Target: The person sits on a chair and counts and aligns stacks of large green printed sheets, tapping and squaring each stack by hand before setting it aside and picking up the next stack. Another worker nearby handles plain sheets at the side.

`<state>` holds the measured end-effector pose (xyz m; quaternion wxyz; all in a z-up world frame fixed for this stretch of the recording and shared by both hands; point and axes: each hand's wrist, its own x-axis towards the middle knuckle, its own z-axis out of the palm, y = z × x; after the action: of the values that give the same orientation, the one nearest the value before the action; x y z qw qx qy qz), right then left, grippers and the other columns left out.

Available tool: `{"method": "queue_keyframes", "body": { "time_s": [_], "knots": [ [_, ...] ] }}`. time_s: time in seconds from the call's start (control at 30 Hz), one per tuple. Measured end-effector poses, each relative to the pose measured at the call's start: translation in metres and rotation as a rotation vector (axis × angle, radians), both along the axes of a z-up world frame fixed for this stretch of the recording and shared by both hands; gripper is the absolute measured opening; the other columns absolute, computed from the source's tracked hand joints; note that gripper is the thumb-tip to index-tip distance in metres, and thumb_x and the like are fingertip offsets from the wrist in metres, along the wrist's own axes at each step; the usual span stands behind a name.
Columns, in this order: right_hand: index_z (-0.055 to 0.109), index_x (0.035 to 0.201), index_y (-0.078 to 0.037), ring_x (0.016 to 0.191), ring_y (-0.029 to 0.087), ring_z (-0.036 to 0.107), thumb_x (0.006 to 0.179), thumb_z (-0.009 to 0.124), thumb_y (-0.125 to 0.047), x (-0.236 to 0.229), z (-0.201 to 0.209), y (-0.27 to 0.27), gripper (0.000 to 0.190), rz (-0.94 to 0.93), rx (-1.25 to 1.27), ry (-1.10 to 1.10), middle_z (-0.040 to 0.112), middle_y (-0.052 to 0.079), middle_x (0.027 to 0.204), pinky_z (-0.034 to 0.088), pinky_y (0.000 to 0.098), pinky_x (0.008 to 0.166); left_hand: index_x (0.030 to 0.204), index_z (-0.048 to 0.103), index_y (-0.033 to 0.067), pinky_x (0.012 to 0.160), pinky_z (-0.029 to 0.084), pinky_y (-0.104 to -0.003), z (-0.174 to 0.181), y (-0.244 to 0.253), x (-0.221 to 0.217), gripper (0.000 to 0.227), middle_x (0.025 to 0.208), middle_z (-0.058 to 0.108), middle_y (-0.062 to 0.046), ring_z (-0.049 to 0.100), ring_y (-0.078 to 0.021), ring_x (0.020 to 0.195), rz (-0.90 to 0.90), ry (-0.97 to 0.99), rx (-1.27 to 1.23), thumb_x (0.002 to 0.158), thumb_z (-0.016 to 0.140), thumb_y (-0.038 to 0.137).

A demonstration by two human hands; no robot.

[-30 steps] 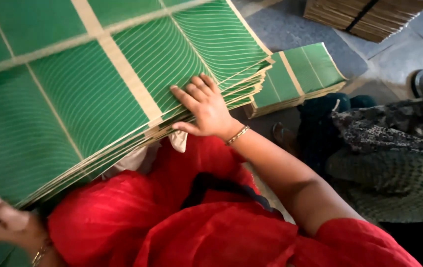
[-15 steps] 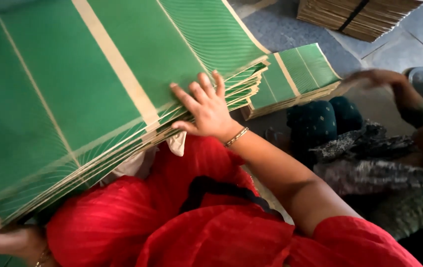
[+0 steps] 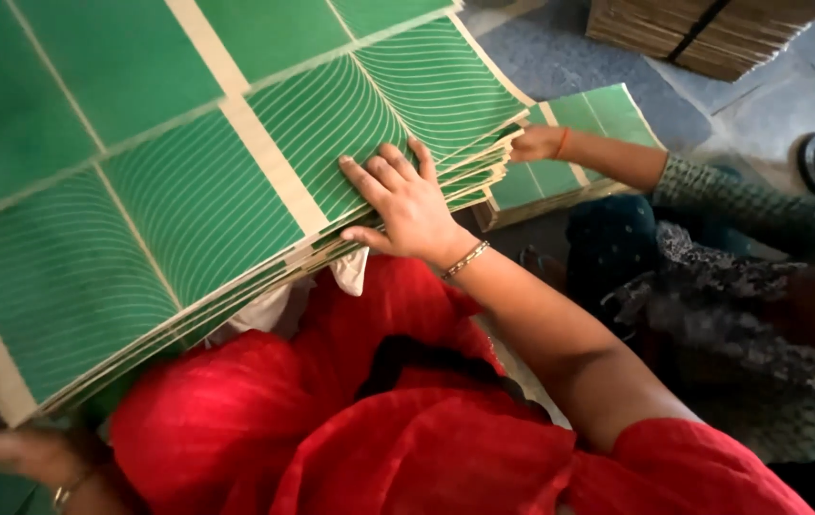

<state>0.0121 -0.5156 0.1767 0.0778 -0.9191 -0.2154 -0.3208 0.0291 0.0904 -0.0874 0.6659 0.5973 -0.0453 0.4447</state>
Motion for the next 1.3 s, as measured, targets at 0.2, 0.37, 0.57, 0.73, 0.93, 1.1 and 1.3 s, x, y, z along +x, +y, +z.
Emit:
{"method": "queue_keyframes", "body": {
  "time_s": [0.2,0.37,0.57,0.73,0.93,1.1,1.3],
  "knots": [
    [0.050,0.152,-0.009,0.131,0.035,0.051,0.091,0.062,-0.071,-0.002,0.002,-0.002,0.088,-0.004,0.011,0.024,0.059,0.014,0.124,0.026,0.0616,0.120,0.159,0.034,-0.0001,0.127,0.037,-0.039,-0.036,0.022,0.020,0.046,0.163,0.046,-0.016,0.046,-0.0252,0.146,-0.049,0.290,0.267,0.122,0.033,0.028],
    [0.047,0.155,-0.008,0.133,0.041,0.046,0.092,0.059,-0.075,0.001,0.003,-0.009,0.093,0.010,0.069,-0.092,0.053,0.023,0.131,0.025,0.0583,0.120,0.159,0.035,0.0011,0.124,0.034,-0.039,0.045,-0.041,0.018,0.054,0.160,0.046,-0.014,0.044,-0.0250,0.144,-0.125,0.294,0.361,0.120,0.032,0.039],
    [0.053,0.148,-0.008,0.132,0.037,0.051,0.089,0.064,-0.066,0.003,0.011,-0.022,0.083,-0.069,-0.039,0.052,0.062,0.018,0.129,0.028,0.0613,0.114,0.159,0.036,0.0026,0.121,0.030,-0.039,-0.001,-0.032,0.053,0.065,0.156,0.046,-0.012,0.041,-0.0247,0.141,-0.168,0.338,0.445,0.118,0.030,0.053],
    [0.056,0.147,-0.004,0.126,0.037,0.057,0.092,0.069,-0.057,-0.001,0.026,-0.020,0.077,0.029,-0.012,0.134,0.066,0.022,0.126,0.034,0.0550,0.114,0.155,0.040,0.0030,0.115,0.032,-0.039,-0.051,-0.002,0.002,0.071,0.149,0.049,-0.011,0.044,-0.0241,0.135,-0.140,0.429,0.365,0.115,0.030,0.061],
    [0.059,0.145,-0.003,0.123,0.040,0.059,0.095,0.069,-0.050,-0.003,0.029,-0.024,0.070,0.051,-0.024,0.169,0.067,0.023,0.123,0.038,0.0558,0.111,0.136,0.063,0.0015,0.085,0.054,-0.036,0.055,-0.077,-0.001,0.076,0.116,0.069,-0.007,0.065,-0.0204,0.102,-0.381,0.628,-0.199,0.106,0.039,0.067],
    [0.055,0.148,-0.003,0.123,0.040,0.059,0.098,0.066,-0.052,-0.003,0.023,-0.018,0.071,0.036,-0.028,0.201,0.066,0.023,0.127,0.041,0.0564,0.111,0.142,0.061,-0.0017,0.083,0.055,-0.038,0.040,-0.085,0.026,0.088,0.117,0.066,-0.013,0.064,-0.0247,0.102,-0.559,0.635,-0.540,0.101,0.044,0.074],
    [0.050,0.156,-0.004,0.136,0.047,0.047,0.094,0.063,-0.057,0.014,0.026,-0.013,0.082,-0.015,-0.192,0.067,0.058,0.026,0.139,0.036,0.0658,0.107,0.148,0.052,0.0025,0.100,0.055,-0.040,0.093,-0.115,-0.007,0.102,0.141,0.062,-0.016,0.063,-0.0261,0.122,-0.600,0.769,-0.433,0.084,0.050,0.082]
  ]
}}
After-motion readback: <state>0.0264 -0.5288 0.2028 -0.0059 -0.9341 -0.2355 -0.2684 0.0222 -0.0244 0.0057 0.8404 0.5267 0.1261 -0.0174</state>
